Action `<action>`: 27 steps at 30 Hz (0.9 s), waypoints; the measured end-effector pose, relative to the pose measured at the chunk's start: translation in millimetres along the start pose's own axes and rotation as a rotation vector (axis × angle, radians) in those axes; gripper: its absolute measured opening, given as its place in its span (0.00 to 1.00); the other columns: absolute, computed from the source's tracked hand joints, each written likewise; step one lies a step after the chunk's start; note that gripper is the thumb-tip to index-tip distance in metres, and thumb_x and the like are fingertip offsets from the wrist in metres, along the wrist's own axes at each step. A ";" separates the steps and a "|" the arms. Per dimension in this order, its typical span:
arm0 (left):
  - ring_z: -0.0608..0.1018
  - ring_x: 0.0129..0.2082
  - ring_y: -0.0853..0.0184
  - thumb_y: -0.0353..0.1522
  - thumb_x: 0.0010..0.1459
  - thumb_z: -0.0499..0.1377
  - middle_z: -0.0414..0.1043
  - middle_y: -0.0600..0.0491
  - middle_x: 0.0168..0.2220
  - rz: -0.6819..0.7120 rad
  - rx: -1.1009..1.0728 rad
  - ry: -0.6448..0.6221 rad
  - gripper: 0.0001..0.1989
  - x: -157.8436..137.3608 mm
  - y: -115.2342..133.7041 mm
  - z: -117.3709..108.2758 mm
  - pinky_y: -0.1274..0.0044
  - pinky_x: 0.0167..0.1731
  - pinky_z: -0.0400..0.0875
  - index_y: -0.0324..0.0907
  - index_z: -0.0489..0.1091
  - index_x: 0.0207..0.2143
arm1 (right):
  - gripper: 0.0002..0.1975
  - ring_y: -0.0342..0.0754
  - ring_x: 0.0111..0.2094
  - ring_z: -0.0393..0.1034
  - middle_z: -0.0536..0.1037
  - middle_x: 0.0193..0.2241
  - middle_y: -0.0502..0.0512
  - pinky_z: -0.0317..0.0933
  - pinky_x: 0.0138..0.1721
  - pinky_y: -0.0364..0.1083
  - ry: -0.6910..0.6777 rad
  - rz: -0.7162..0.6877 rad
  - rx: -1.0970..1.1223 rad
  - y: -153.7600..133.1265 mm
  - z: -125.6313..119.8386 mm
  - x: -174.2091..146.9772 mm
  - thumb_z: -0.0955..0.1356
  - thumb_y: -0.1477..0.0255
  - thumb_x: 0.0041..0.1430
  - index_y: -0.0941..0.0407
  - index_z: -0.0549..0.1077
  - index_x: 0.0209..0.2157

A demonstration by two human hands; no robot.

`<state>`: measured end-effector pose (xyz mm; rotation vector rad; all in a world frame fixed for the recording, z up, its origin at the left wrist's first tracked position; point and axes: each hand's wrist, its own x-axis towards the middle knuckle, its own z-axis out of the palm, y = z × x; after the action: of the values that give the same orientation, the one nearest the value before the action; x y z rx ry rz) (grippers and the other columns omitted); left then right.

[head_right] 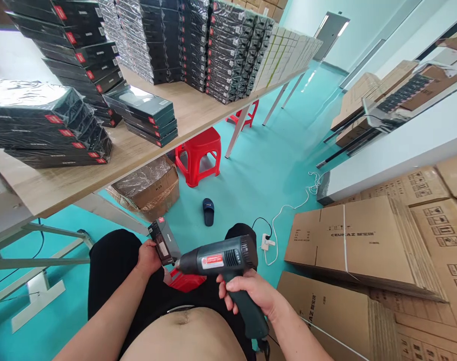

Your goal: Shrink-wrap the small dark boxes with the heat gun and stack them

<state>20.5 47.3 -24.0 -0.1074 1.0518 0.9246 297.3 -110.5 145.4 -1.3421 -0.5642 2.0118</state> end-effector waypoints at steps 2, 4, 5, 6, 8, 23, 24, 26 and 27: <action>0.76 0.24 0.59 0.29 0.37 0.52 0.70 0.50 0.22 -0.028 0.023 -0.053 0.10 2.0 -2.3 -1.0 0.67 0.28 0.74 0.39 0.67 0.27 | 0.17 0.46 0.24 0.71 0.77 0.30 0.58 0.62 0.22 0.42 -0.035 0.004 0.021 1.9 1.5 0.6 0.69 0.71 0.49 0.62 0.74 0.41; 0.75 0.21 0.61 0.28 0.34 0.52 0.71 0.50 0.21 -0.021 0.099 -0.096 0.11 2.7 -6.0 -1.9 0.70 0.24 0.72 0.38 0.68 0.25 | 0.16 0.45 0.24 0.71 0.77 0.30 0.57 0.62 0.23 0.42 0.021 -0.072 0.083 1.9 2.9 4.9 0.68 0.71 0.50 0.61 0.74 0.42; 0.74 0.20 0.62 0.26 0.33 0.52 0.71 0.50 0.21 0.016 0.156 -0.119 0.11 2.4 -8.2 -2.2 0.71 0.23 0.71 0.38 0.68 0.24 | 0.15 0.45 0.25 0.71 0.76 0.30 0.57 0.62 0.23 0.42 0.060 -0.113 0.125 1.0 2.8 7.5 0.67 0.70 0.51 0.60 0.74 0.41; 0.74 0.20 0.63 0.25 0.32 0.52 0.71 0.51 0.21 0.071 0.220 -0.145 0.11 1.9 -10.5 -2.6 0.73 0.22 0.70 0.37 0.68 0.24 | 0.15 0.44 0.25 0.70 0.76 0.31 0.56 0.62 0.23 0.42 0.094 -0.143 0.167 -0.7 2.0 9.7 0.67 0.70 0.52 0.60 0.74 0.41; 0.74 0.22 0.65 0.22 0.31 0.53 0.73 0.53 0.23 0.215 0.342 -0.191 0.15 0.4 -14.3 -3.1 0.76 0.23 0.68 0.37 0.70 0.27 | 0.14 0.44 0.25 0.70 0.76 0.31 0.56 0.62 0.23 0.42 0.128 -0.163 0.223 -5.6 -1.6 11.5 0.66 0.70 0.53 0.60 0.74 0.41; 0.71 0.29 0.67 0.19 0.35 0.63 0.71 0.57 0.27 0.497 0.616 -0.217 0.15 -2.8 -16.0 2.0 0.80 0.33 0.65 0.41 0.72 0.29 | 0.13 0.45 0.26 0.71 0.76 0.30 0.57 0.62 0.24 0.42 0.117 -0.123 0.076 -9.5 -17.2 3.6 0.66 0.72 0.54 0.60 0.73 0.41; 0.71 0.29 0.67 0.20 0.35 0.63 0.71 0.58 0.27 0.501 0.625 -0.214 0.15 -3.3 -15.8 2.5 0.80 0.33 0.65 0.41 0.72 0.29 | 0.13 0.45 0.25 0.71 0.76 0.30 0.57 0.63 0.23 0.42 0.118 -0.124 0.066 -9.3 -16.1 5.1 0.65 0.72 0.54 0.60 0.73 0.41; 0.71 0.30 0.67 0.21 0.36 0.64 0.71 0.58 0.27 0.510 0.658 -0.210 0.15 -4.3 -15.3 3.3 0.79 0.34 0.65 0.41 0.72 0.30 | 0.13 0.45 0.26 0.71 0.76 0.30 0.57 0.63 0.23 0.42 0.115 -0.119 0.040 -9.8 -13.8 8.6 0.66 0.72 0.54 0.60 0.73 0.41; 0.72 0.30 0.67 0.22 0.36 0.64 0.71 0.58 0.28 0.510 0.680 -0.208 0.15 -4.9 -15.0 3.7 0.78 0.34 0.66 0.41 0.72 0.31 | 0.13 0.46 0.26 0.71 0.76 0.30 0.57 0.63 0.23 0.43 0.116 -0.120 0.025 -10.7 -12.8 10.5 0.66 0.72 0.53 0.60 0.73 0.41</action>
<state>32.7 36.6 -23.2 0.8380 1.1658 0.9522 309.2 -95.6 140.8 -1.3677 -0.5515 1.8267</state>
